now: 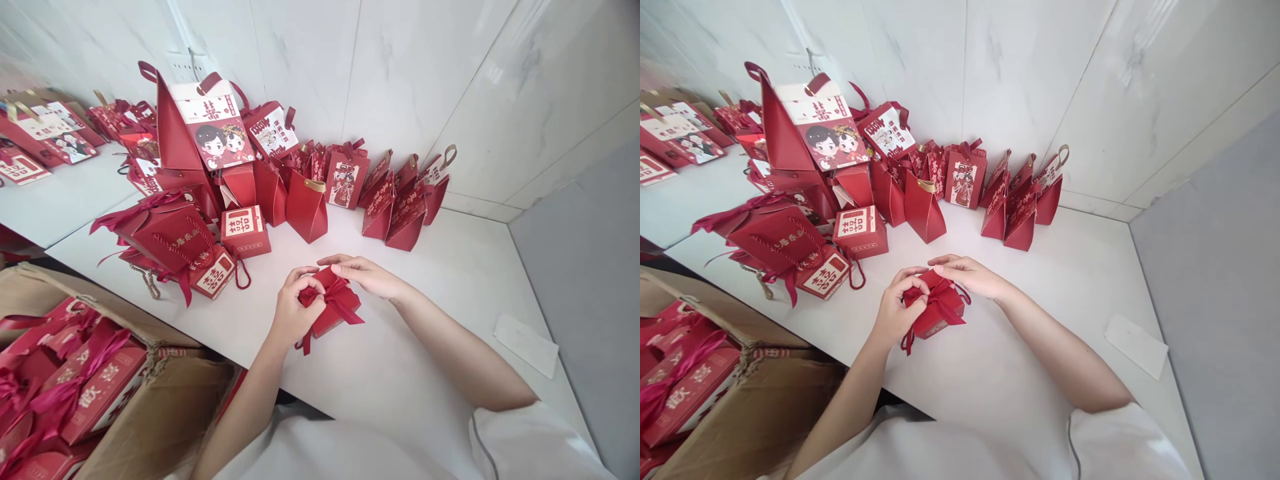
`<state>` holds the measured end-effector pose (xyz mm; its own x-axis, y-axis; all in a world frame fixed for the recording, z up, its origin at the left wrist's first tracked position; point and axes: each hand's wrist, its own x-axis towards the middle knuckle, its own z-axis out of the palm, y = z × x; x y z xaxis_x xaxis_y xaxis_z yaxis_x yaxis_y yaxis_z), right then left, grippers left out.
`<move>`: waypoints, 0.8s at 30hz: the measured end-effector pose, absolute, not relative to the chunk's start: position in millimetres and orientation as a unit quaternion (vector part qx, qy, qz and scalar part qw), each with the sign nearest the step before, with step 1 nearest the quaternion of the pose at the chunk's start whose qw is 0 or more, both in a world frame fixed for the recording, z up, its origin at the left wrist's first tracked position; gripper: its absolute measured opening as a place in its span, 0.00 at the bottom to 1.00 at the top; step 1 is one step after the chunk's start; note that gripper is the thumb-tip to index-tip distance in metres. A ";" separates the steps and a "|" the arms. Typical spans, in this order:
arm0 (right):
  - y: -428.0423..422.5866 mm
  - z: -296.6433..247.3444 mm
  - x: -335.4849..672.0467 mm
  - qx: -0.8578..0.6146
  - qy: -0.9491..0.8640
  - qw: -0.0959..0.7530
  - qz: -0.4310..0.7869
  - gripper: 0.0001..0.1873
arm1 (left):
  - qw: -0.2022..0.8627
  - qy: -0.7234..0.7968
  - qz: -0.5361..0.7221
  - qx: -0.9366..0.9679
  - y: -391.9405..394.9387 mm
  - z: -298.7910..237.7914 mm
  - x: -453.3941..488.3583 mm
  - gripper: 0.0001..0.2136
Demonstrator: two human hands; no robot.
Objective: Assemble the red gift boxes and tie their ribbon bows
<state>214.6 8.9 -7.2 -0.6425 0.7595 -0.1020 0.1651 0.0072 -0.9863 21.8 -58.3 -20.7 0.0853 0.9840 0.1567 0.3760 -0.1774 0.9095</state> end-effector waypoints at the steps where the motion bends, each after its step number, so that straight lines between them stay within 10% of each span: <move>1: 8.8 -8.2 213.9 -0.346 -0.667 0.246 0.612 0.23 | 0.363 0.528 0.421 0.643 -58.3 -20.7 22.3 0.05; 16: 9.6 -1.4 221.7 -0.280 -0.679 0.227 0.639 0.25 | 0.494 0.454 0.442 0.595 -56.3 -25.7 -25.7 0.17; 24: 14.8 2.5 230.1 -0.275 -0.698 0.189 0.633 0.23 | 0.495 0.417 0.379 0.661 -46.2 -9.6 -30.3 0.05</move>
<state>230.1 14.8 2.5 -0.7772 0.6234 -0.0855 0.1457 0.0461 -0.9883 -30.3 -46.2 -9.6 0.3642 0.9271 0.0880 0.1759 -0.1613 0.9711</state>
